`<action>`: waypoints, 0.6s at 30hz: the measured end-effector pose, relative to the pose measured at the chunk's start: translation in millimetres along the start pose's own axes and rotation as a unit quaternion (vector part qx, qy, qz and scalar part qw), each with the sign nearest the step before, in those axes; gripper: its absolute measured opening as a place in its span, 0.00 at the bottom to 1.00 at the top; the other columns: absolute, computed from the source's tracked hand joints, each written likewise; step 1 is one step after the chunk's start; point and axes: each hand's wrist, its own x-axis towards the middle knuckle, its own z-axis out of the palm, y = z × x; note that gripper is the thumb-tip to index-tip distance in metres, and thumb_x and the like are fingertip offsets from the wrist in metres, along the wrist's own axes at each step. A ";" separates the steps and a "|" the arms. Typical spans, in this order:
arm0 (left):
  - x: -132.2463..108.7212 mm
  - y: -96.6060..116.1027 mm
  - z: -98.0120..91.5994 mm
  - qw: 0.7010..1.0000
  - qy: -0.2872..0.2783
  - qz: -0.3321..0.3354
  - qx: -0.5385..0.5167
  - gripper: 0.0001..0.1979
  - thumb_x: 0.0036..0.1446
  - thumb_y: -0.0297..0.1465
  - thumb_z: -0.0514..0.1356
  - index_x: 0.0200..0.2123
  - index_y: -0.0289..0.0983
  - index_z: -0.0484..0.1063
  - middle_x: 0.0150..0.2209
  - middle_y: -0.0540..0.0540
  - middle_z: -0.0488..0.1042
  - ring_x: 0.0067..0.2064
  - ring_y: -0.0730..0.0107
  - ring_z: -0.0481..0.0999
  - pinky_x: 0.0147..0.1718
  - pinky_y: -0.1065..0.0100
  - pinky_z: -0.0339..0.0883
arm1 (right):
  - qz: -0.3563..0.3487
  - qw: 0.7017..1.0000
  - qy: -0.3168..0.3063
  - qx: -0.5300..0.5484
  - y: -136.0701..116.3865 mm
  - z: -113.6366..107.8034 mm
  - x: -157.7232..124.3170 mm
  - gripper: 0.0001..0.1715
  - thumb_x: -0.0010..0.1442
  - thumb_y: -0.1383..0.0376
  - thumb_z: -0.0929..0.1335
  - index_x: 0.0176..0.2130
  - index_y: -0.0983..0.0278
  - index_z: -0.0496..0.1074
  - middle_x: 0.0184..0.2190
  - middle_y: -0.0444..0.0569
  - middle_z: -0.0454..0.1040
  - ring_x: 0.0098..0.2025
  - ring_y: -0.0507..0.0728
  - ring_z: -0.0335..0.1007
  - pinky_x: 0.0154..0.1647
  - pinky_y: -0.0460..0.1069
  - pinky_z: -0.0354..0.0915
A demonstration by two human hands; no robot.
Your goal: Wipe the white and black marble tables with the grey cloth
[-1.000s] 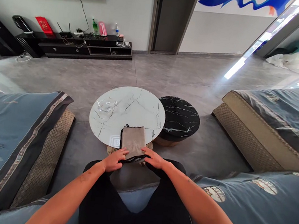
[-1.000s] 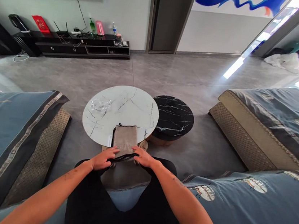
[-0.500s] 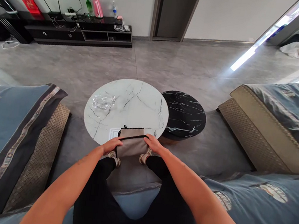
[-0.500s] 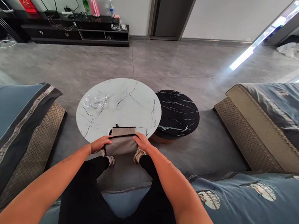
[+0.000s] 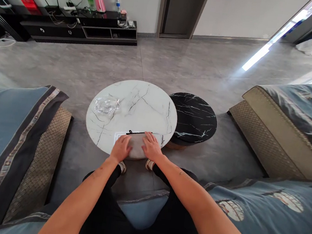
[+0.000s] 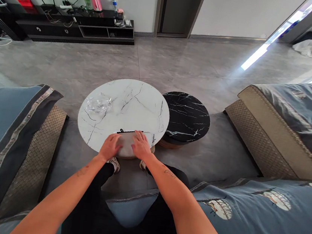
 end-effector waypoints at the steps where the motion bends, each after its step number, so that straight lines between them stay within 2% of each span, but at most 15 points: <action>1: -7.6 3.3 7.8 0.999 -0.001 0.050 0.013 0.32 0.71 0.39 0.58 0.75 0.39 0.65 0.77 0.35 0.64 0.81 0.46 0.54 0.79 0.47 0.48 | -0.025 0.999 -0.014 -0.017 -6.0 5.0 -2.2 0.36 0.74 0.61 0.67 0.76 0.66 0.64 0.82 0.57 0.45 0.84 0.69 0.32 0.85 0.70 0.36; 2: -15.0 5.8 15.7 0.997 -0.010 0.078 0.027 0.34 0.72 0.42 0.58 0.77 0.39 0.62 0.79 0.35 0.60 0.82 0.44 0.49 0.80 0.44 0.43 | -0.038 0.998 -0.032 -0.029 -10.9 9.8 -3.7 0.38 0.75 0.59 0.67 0.77 0.66 0.62 0.83 0.56 0.43 0.84 0.70 0.31 0.85 0.70 0.33; 3: -22.0 7.4 22.8 0.996 -0.020 0.078 0.039 0.37 0.72 0.45 0.58 0.79 0.40 0.60 0.81 0.36 0.56 0.83 0.42 0.45 0.80 0.41 0.39 | -0.037 0.997 -0.052 -0.039 -14.3 14.1 -4.6 0.40 0.75 0.56 0.67 0.79 0.65 0.59 0.83 0.56 0.42 0.85 0.70 0.30 0.84 0.71 0.30; 5: -33.1 8.2 33.0 0.996 -0.037 0.043 0.062 0.40 0.72 0.47 0.58 0.81 0.41 0.56 0.83 0.36 0.49 0.84 0.39 0.40 0.80 0.35 0.34 | -0.015 0.994 -0.089 -0.054 -16.3 19.3 -4.5 0.45 0.75 0.53 0.68 0.81 0.63 0.55 0.83 0.54 0.41 0.85 0.71 0.30 0.84 0.73 0.27; 7: -39.4 8.1 35.3 0.995 -0.058 0.021 0.075 0.42 0.71 0.48 0.59 0.81 0.41 0.55 0.83 0.36 0.46 0.84 0.37 0.39 0.79 0.33 0.32 | -0.001 0.990 -0.125 -0.060 -12.5 18.8 -3.2 0.48 0.74 0.51 0.70 0.82 0.62 0.53 0.83 0.53 0.40 0.85 0.70 0.30 0.83 0.74 0.27; 9: -40.6 11.1 31.1 0.995 -0.062 0.026 0.076 0.42 0.71 0.49 0.59 0.81 0.39 0.55 0.83 0.34 0.44 0.84 0.37 0.38 0.79 0.33 0.32 | 0.007 0.991 -0.129 -0.046 -4.2 12.7 -4.4 0.48 0.75 0.51 0.69 0.82 0.62 0.52 0.83 0.53 0.40 0.85 0.69 0.30 0.84 0.73 0.29; 11: -36.8 20.4 25.4 0.996 -0.048 0.049 0.063 0.42 0.72 0.48 0.58 0.81 0.38 0.55 0.83 0.33 0.45 0.84 0.37 0.39 0.80 0.35 0.33 | 0.026 0.996 -0.086 -0.019 7.7 3.2 -12.2 0.44 0.76 0.53 0.66 0.82 0.63 0.53 0.83 0.54 0.42 0.85 0.68 0.31 0.84 0.72 0.33; 13: -27.6 35.7 23.1 0.996 -0.021 0.077 0.049 0.40 0.73 0.48 0.57 0.81 0.39 0.55 0.83 0.34 0.46 0.84 0.38 0.41 0.80 0.37 0.34 | 0.058 0.998 -0.008 0.002 22.8 -7.6 -28.6 0.41 0.78 0.54 0.63 0.81 0.64 0.56 0.82 0.56 0.44 0.85 0.68 0.33 0.84 0.71 0.37; 15: -13.5 53.3 26.7 0.994 -0.011 0.097 0.044 0.39 0.73 0.49 0.55 0.81 0.42 0.56 0.83 0.36 0.47 0.84 0.39 0.42 0.80 0.38 0.34 | 0.083 0.995 0.055 0.006 41.2 -19.5 -53.3 0.38 0.77 0.55 0.62 0.79 0.64 0.59 0.82 0.57 0.47 0.84 0.68 0.37 0.83 0.71 0.41; 18: 10.0 73.0 41.3 0.994 -0.027 0.098 0.048 0.39 0.73 0.52 0.55 0.80 0.43 0.59 0.83 0.37 0.49 0.84 0.40 0.41 0.80 0.37 0.31 | 0.110 0.987 0.113 -0.018 76.4 -41.8 -102.7 0.36 0.75 0.53 0.62 0.75 0.65 0.66 0.80 0.58 0.52 0.83 0.69 0.42 0.82 0.70 0.47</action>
